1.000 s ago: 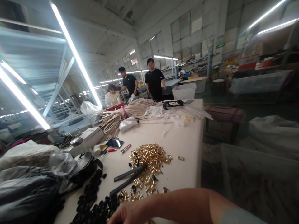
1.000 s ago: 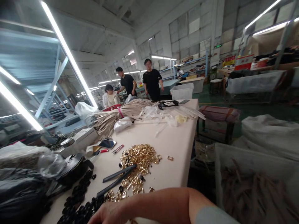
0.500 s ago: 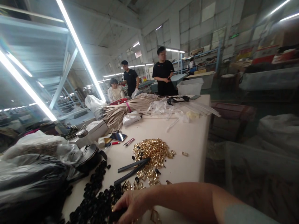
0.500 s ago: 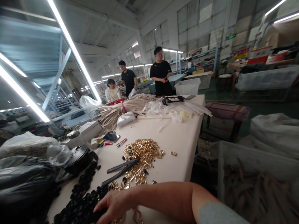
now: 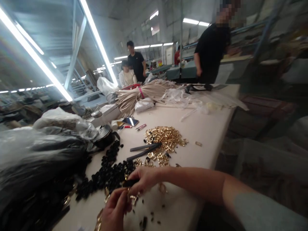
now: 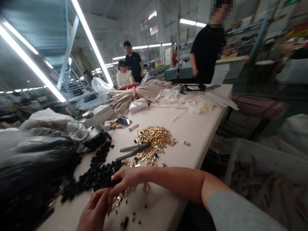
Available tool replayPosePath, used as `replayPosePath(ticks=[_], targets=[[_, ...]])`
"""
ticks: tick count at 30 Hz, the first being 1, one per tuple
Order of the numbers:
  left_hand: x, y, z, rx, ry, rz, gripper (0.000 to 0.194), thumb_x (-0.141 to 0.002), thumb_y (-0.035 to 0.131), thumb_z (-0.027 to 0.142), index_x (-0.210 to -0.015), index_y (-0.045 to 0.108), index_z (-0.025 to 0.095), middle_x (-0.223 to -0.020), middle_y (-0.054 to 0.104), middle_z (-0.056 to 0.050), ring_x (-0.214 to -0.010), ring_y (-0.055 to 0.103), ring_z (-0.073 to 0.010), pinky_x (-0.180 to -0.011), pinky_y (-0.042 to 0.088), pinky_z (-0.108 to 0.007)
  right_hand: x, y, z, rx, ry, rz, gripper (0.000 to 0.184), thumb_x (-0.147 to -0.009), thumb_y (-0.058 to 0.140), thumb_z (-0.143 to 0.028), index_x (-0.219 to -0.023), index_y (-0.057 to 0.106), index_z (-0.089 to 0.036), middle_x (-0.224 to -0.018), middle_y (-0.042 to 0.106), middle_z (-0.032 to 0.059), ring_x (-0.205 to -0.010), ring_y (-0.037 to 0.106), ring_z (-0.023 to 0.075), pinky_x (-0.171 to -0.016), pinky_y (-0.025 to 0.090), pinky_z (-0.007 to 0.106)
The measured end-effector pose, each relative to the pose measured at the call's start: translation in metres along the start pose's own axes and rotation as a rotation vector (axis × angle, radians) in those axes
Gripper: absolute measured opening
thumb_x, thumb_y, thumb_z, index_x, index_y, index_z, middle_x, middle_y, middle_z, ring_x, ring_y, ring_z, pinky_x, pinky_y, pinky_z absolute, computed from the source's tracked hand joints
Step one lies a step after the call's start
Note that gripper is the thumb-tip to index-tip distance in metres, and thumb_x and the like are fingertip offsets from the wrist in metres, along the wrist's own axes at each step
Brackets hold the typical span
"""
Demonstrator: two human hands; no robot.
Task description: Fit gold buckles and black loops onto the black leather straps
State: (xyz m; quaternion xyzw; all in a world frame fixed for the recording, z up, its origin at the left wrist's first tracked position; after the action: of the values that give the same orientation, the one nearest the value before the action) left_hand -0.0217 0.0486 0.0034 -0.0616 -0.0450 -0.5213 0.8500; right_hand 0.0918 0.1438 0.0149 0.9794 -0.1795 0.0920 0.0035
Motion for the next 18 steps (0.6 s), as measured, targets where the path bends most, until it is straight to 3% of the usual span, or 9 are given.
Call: replayPosePath(ticks=[6, 9, 14, 18], targets=[[0.006, 0.009, 0.012, 0.106, 0.025, -0.16, 0.039, -0.078, 0.069, 0.046, -0.1, 0.062, 0.015, -0.065, 0.063, 0.0, -0.057, 0.058, -0.0112, -0.057, 0.049, -0.024, 0.005, -0.006, -0.019, -0.118, -0.032, 0.037, 0.023, -0.075, 0.071, -0.032, -0.074, 0.061, -0.011, -0.058, 0.054, -0.007, -0.05, 0.045, 0.0029, -0.048, 0.033, 0.015], [0.003, 0.009, 0.009, 0.087, 0.028, -0.136, 0.036, -0.08, 0.067, 0.045, -0.099, 0.06, 0.014, -0.068, 0.064, 0.0, -0.056, 0.059, -0.011, -0.057, 0.05, -0.024, 0.002, -0.004, -0.015, -0.14, -0.001, 0.01, 0.023, -0.076, 0.068, -0.033, -0.076, 0.062, -0.011, -0.058, 0.056, -0.0067, -0.048, 0.044, 0.0025, -0.047, 0.032, 0.016], [0.002, 0.009, 0.009, 0.061, 0.063, -0.107, 0.031, -0.08, 0.067, 0.044, -0.091, 0.058, 0.016, -0.065, 0.062, 0.002, -0.051, 0.055, -0.0087, -0.051, 0.048, -0.021, 0.001, 0.011, -0.012, -0.054, -0.013, -0.139, 0.024, -0.079, 0.067, -0.035, -0.082, 0.065, -0.012, -0.07, 0.066, -0.0007, -0.056, 0.051, 0.0048, -0.052, 0.039, 0.016], [0.002, 0.009, 0.011, 0.075, 0.073, -0.11, 0.031, -0.08, 0.068, 0.045, -0.09, 0.059, 0.017, -0.061, 0.061, 0.003, -0.049, 0.055, -0.0086, -0.049, 0.047, -0.02, 0.0, 0.003, -0.008, -0.055, 0.002, -0.059, 0.026, -0.079, 0.069, -0.038, -0.083, 0.063, -0.013, -0.067, 0.061, -0.0022, -0.053, 0.048, 0.0051, -0.049, 0.036, 0.017]])
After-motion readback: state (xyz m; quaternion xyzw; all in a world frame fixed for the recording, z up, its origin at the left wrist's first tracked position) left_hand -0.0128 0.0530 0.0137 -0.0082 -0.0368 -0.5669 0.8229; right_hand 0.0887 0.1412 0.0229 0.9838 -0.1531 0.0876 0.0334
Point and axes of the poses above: each hand's wrist, its own x-axis away from the middle knuckle, its own y-axis out of the palm, z = x × y, the point moved 6 cm from there along -x, towards the middle knuckle
